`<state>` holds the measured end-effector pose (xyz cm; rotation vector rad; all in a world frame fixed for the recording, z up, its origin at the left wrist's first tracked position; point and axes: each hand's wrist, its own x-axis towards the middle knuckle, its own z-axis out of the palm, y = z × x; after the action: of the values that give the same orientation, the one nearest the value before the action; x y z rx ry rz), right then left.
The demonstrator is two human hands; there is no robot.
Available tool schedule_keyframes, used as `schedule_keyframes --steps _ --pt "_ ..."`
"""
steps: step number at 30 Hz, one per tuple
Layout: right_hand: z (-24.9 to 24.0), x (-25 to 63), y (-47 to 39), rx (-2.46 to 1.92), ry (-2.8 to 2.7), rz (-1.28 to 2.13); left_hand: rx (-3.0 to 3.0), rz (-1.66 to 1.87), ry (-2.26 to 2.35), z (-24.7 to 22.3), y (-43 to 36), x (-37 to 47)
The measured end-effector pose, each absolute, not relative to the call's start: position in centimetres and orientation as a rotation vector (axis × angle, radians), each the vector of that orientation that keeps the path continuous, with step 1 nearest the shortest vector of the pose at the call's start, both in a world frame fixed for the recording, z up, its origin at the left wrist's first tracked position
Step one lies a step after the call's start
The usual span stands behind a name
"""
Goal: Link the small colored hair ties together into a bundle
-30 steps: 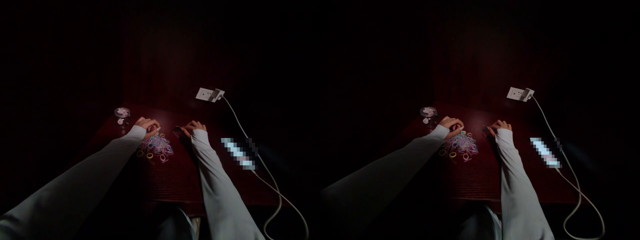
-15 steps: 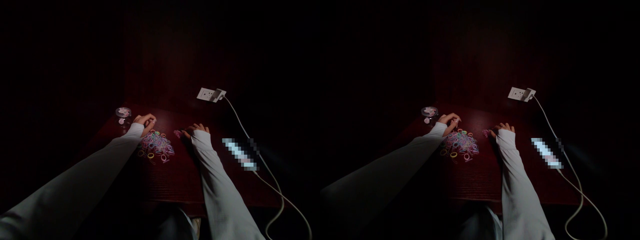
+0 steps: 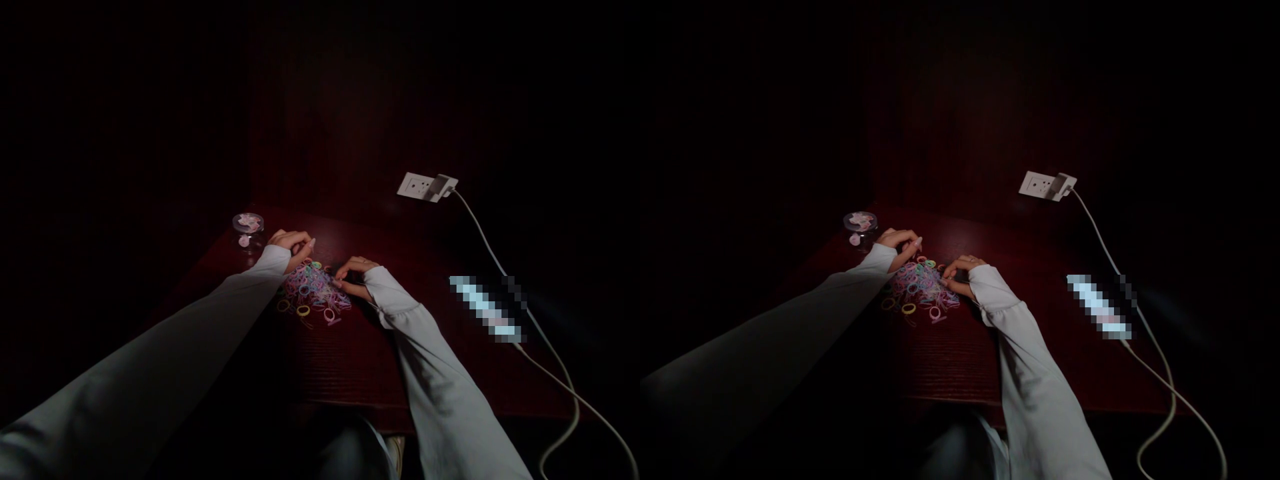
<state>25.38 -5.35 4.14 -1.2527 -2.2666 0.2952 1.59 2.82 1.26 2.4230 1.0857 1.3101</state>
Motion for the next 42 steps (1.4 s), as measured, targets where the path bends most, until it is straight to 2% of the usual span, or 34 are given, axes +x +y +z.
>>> schedule_keyframes --steps 9,17,42 --pt "4.9 26.4 -6.3 -1.219 -2.4 0.433 2.511 1.246 1.068 1.5 2.2 1.4" --pt "2.6 26.4 -5.2 -1.225 -2.426 0.538 2.542 1.22 1.019 1.7 1.9 1.2" --pt "2.9 23.5 -5.4 -1.185 -1.766 0.877 2.547 1.127 0.995 1.0 3.1 1.2"
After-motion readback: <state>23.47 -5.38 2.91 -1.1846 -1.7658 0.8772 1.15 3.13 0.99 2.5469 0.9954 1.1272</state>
